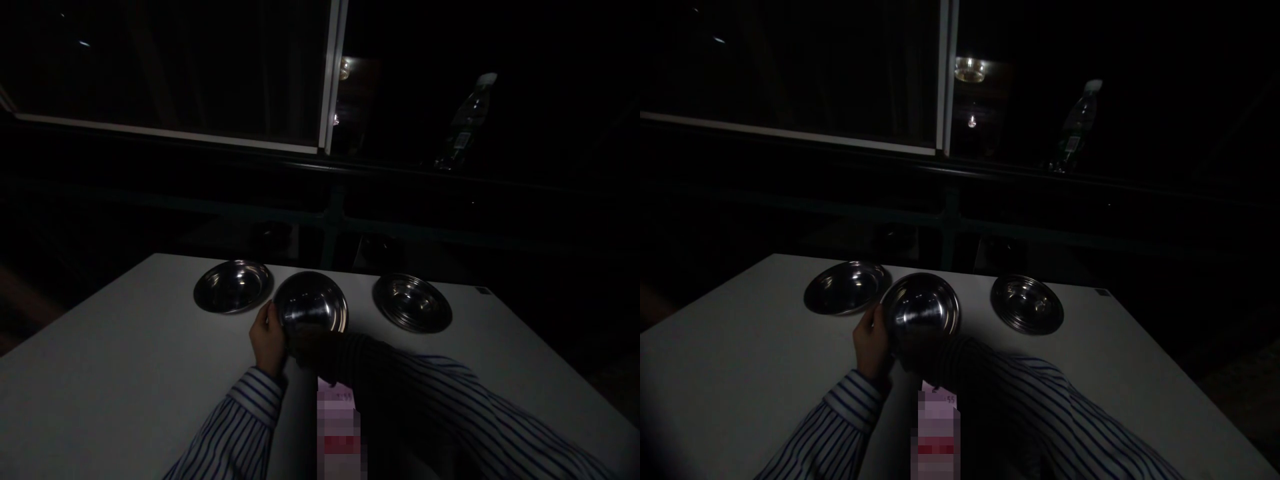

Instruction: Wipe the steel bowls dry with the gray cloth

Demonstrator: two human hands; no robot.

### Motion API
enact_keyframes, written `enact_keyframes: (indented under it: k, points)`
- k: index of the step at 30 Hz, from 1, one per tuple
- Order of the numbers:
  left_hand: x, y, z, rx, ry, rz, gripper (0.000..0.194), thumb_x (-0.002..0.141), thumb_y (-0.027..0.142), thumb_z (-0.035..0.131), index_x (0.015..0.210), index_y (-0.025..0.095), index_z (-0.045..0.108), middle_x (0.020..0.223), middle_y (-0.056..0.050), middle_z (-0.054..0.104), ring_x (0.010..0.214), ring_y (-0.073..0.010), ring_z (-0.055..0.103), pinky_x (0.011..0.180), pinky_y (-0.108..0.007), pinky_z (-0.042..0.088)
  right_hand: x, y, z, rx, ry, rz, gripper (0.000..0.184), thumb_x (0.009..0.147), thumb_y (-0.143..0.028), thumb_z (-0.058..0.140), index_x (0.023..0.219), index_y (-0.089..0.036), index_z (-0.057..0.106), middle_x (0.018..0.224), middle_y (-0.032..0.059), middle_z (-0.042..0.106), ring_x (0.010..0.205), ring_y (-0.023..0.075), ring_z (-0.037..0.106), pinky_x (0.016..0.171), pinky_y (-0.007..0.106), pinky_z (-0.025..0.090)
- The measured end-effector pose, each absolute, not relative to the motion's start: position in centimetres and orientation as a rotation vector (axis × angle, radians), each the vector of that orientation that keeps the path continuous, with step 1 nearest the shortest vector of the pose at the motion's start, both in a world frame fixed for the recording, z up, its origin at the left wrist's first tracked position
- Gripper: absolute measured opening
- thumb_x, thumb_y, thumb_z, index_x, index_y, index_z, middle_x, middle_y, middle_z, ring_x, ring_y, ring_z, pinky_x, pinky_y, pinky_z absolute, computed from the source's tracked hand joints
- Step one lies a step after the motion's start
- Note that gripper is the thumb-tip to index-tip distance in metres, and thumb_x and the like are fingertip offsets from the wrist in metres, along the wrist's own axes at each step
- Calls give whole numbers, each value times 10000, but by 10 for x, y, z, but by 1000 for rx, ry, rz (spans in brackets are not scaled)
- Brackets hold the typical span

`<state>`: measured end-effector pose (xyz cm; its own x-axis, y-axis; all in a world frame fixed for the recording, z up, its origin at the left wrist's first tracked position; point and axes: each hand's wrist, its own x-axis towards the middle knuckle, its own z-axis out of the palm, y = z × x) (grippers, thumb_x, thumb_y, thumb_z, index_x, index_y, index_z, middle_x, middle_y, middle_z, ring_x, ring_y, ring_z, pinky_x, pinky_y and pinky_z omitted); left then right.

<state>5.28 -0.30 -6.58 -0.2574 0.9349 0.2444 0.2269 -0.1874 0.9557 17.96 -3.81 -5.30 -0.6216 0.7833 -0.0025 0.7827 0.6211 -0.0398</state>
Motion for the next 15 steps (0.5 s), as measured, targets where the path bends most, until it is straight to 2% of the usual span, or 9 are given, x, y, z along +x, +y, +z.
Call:
enact_keyframes:
  k: [2,5,9,12,15]
  points:
    - [52,-2,-69,1395,1441,1484,377,785,365,409,931,108,644,891,-101,675,844,-214,602,746,-298,453,168,-25,-58,-1314,-2760,-10,290,818,-221,463,1053,-90,570,1106,114,579,1085,193,481,964,299,358]
    - [49,0,-71,1403,1453,1483,380,782,358,409,932,103,647,897,-110,673,841,-218,604,746,-300,453,176,-4,-58,-1502,-2583,-128,409,836,-244,426,1208,-75,457,1278,152,441,1197,257,367,992,409,319]
    - [50,0,-71,1395,1464,1479,400,785,375,409,947,97,648,909,-120,671,855,-224,603,750,-310,455,203,8,-54,-1843,-2508,-97,399,848,-195,374,1216,-61,453,1300,187,406,1195,299,368,963,485,321]
    - [54,0,-73,1381,1415,1479,405,787,385,405,947,104,648,911,-115,671,839,-219,609,738,-308,461,193,5,-54,-1908,-2394,-39,404,830,-198,400,1216,-90,455,1291,176,420,1184,297,381,943,489,340]
    - [53,1,-73,1390,1448,1494,394,787,376,408,939,104,649,918,-116,670,849,-218,607,751,-305,457,162,1,-60,-1631,-2432,28,377,833,-179,384,1190,-103,479,1261,134,462,1175,232,397,962,400,350]
